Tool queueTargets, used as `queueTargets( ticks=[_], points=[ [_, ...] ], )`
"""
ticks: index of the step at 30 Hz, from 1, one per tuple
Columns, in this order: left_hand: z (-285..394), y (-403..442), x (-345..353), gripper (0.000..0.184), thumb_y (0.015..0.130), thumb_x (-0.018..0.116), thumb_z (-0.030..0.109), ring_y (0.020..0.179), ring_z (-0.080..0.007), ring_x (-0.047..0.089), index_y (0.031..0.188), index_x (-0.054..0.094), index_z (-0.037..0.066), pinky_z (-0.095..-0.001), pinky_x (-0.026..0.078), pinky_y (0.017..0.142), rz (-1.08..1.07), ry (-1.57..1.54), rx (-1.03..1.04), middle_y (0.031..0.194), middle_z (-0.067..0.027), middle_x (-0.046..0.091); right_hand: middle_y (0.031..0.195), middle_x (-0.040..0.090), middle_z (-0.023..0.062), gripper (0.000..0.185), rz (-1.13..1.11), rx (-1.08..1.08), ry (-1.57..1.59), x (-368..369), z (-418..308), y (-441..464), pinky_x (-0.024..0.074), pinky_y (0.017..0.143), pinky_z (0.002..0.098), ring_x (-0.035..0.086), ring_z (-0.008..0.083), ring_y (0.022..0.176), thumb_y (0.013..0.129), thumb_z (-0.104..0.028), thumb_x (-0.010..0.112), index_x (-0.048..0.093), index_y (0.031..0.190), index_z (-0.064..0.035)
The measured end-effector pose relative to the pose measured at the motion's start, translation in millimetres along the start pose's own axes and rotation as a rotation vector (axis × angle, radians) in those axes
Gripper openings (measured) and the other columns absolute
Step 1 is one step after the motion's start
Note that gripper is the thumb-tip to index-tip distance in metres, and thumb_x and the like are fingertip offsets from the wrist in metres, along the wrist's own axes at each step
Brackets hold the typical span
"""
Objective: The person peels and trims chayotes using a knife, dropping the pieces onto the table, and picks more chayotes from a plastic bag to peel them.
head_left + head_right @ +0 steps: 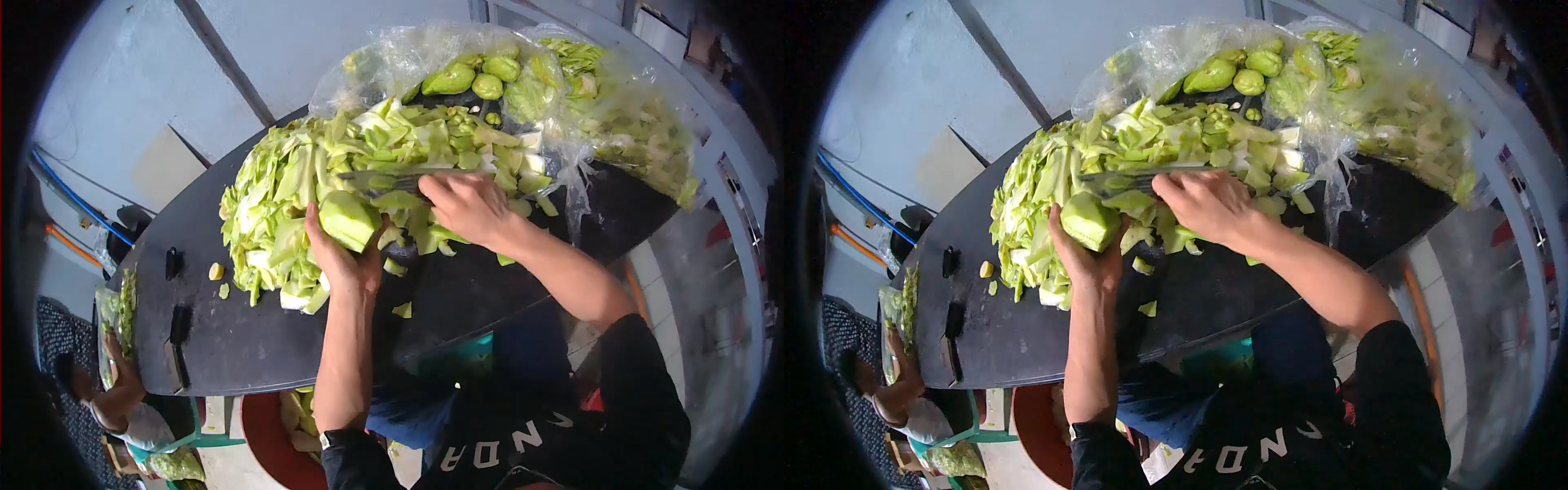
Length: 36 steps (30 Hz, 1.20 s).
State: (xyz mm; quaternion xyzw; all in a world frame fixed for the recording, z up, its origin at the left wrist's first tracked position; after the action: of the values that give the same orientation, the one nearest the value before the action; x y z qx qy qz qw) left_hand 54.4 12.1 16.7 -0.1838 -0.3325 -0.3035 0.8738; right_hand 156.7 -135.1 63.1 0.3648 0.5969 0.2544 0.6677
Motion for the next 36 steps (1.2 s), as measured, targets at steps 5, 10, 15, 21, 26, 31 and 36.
queueTargets(
  ticks=[5, 10, 15, 21, 26, 31, 36],
  points=[
    [2.5, 9.0, -8.1, 0.058, 0.094, 0.048, 0.056, 0.105, -0.0287, 0.063, 0.122, 0.060, 0.008, -0.0470, 0.050, 0.094, -0.102, -0.134, -0.057, 0.114, -0.0114, 0.066, 0.074, 0.061, 0.0052, 0.027, 0.130, -0.183, 0.132, -17.2, -35.4, 1.9, 0.0522, 0.051, 0.0354, 0.064, 0.0234, 0.061, 0.072, -0.005, 0.068, 0.063, 0.099, -0.0046],
    [12.9, 25.6, 15.9, 0.063, 0.090, 0.051, 0.058, 0.086, -0.0308, 0.068, 0.109, 0.064, -0.001, -0.0418, 0.056, 0.082, -0.226, -0.315, -0.191, 0.097, -0.0163, 0.070, 0.069, 0.053, 0.0009, 0.030, 0.275, -0.439, 0.070, -30.2, -74.3, 13.9, 0.0470, 0.047, 0.0274, 0.058, 0.0153, 0.058, 0.072, -0.008, 0.070, 0.063, 0.101, -0.0034],
    [1.2, 42.1, 25.6, 0.064, 0.089, 0.050, 0.057, 0.092, -0.0324, 0.064, 0.115, 0.059, -0.001, -0.0444, 0.053, 0.087, -0.271, -0.349, -0.160, 0.102, -0.0173, 0.066, 0.069, 0.053, -0.0001, 0.025, 0.267, -0.466, -0.019, -22.5, -71.7, 24.5, 0.0435, 0.048, 0.0253, 0.058, 0.0144, 0.059, 0.077, -0.010, 0.065, 0.062, 0.101, -0.0055],
    [-4.5, 56.8, 36.6, 0.063, 0.090, 0.048, 0.055, 0.097, -0.0322, 0.063, 0.118, 0.057, 0.000, -0.0449, 0.051, 0.090, -0.338, -0.346, -0.137, 0.106, -0.0166, 0.065, 0.069, 0.053, 0.0003, 0.025, 0.310, -0.420, -0.008, -20.2, -58.6, 25.7, 0.0426, 0.048, 0.0264, 0.056, 0.0147, 0.059, 0.075, -0.010, 0.065, 0.062, 0.100, -0.0054],
    [2.6, 45.6, 35.2, 0.061, 0.090, 0.049, 0.055, 0.096, -0.0302, 0.064, 0.117, 0.058, 0.001, -0.0429, 0.052, 0.088, -0.258, -0.427, -0.165, 0.105, -0.0155, 0.066, 0.070, 0.052, 0.0012, 0.029, 0.261, -0.425, -0.016, -14.3, -54.1, 28.6, 0.0407, 0.048, 0.0261, 0.055, 0.0148, 0.059, 0.073, -0.010, 0.065, 0.062, 0.101, -0.0054],
    [-4.2, 33.5, 24.4, 0.060, 0.090, 0.048, 0.055, 0.099, -0.0283, 0.064, 0.115, 0.060, 0.002, -0.0420, 0.051, 0.090, -0.371, -0.469, -0.251, 0.105, -0.0145, 0.066, 0.069, 0.052, 0.0013, 0.029, 0.221, -0.420, 0.065, -12.0, -57.8, 21.0, 0.0446, 0.048, 0.0275, 0.055, 0.0156, 0.057, 0.072, -0.010, 0.066, 0.065, 0.100, -0.0044],
    [-2.6, 31.5, 11.5, 0.060, 0.089, 0.047, 0.055, 0.094, -0.0283, 0.065, 0.111, 0.063, 0.001, -0.0389, 0.053, 0.086, -0.074, -0.336, -0.060, 0.100, -0.0145, 0.069, 0.073, 0.059, 0.0047, 0.028, 0.038, -0.330, 0.089, 5.3, -16.2, 21.8, 0.0508, 0.050, 0.0313, 0.062, 0.0200, 0.059, 0.073, -0.004, 0.067, 0.064, 0.100, 0.0018]
  ],
)
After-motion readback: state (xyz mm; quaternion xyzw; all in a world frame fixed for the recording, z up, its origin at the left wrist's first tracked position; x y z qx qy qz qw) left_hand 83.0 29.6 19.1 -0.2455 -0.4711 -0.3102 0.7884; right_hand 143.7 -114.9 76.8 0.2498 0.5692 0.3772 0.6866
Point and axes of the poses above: each hand's wrist, its own y-axis towards the middle knuckle, its own x-axis out of the palm, z = x × y, the point moved 7 cm from there along y, towards the middle knuckle
